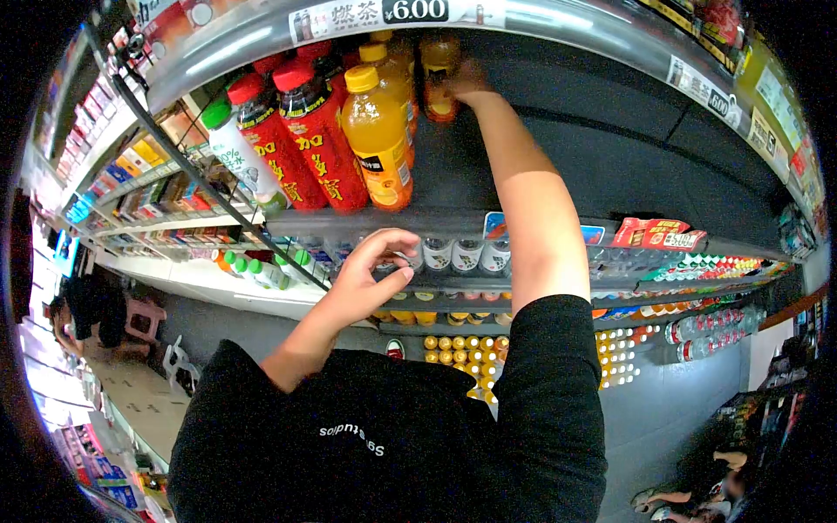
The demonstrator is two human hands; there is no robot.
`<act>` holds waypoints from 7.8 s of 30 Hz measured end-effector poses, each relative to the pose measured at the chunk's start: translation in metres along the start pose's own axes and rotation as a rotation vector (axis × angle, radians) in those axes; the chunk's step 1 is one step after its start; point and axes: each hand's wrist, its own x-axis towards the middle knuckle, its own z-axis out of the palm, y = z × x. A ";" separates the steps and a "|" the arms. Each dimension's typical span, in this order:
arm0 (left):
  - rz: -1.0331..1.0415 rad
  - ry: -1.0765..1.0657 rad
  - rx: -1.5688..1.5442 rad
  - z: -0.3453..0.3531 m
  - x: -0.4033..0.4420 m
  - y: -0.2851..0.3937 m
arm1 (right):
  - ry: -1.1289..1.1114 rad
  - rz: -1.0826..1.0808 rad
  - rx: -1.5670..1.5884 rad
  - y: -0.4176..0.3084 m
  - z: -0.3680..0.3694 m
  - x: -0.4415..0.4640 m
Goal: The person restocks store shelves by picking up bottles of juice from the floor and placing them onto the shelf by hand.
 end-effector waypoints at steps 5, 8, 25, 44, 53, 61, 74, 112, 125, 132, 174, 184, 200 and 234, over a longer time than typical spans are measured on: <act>0.024 -0.022 0.022 0.000 0.001 0.001 | 0.007 -0.134 0.154 -0.011 0.003 -0.004; 0.031 -0.027 0.040 -0.001 0.001 0.000 | 0.018 -0.111 0.140 -0.022 -0.001 -0.011; 0.028 -0.041 0.058 0.002 0.001 0.001 | 0.022 -0.112 0.098 -0.042 -0.016 -0.031; -0.824 -0.903 -0.084 0.160 -0.070 -0.210 | -0.268 0.934 0.999 0.059 -0.089 -0.562; -0.981 -1.148 0.239 0.195 -0.161 -0.368 | 0.045 1.725 0.903 0.123 0.179 -0.773; -0.991 -1.132 0.214 0.182 -0.262 -0.490 | -0.214 1.648 0.329 0.207 0.381 -0.790; -1.169 -1.073 0.243 0.147 -0.261 -0.508 | -0.252 1.696 0.101 0.261 0.459 -0.794; -0.293 -1.040 -1.331 0.097 -0.016 0.008 | 0.224 0.211 0.832 -0.175 -0.098 -0.403; -0.050 -0.095 -0.493 0.009 0.010 0.012 | 0.125 -0.113 0.641 -0.149 -0.110 -0.254; -0.118 -0.130 -0.450 -0.010 -0.007 0.000 | 0.155 -0.150 0.179 -0.119 -0.084 -0.159; 0.002 -0.145 -0.261 0.005 -0.011 -0.003 | 0.279 -0.114 0.042 -0.116 -0.088 -0.165; -0.116 -0.029 -0.252 -0.018 -0.021 -0.021 | 0.153 0.052 0.001 -0.096 -0.049 -0.107; -0.143 -0.027 -0.244 -0.022 -0.020 -0.032 | 0.061 -0.082 0.037 -0.082 -0.027 -0.077; -0.304 -0.297 -0.295 0.009 -0.023 -0.078 | 0.171 0.085 0.671 -0.087 -0.128 -0.257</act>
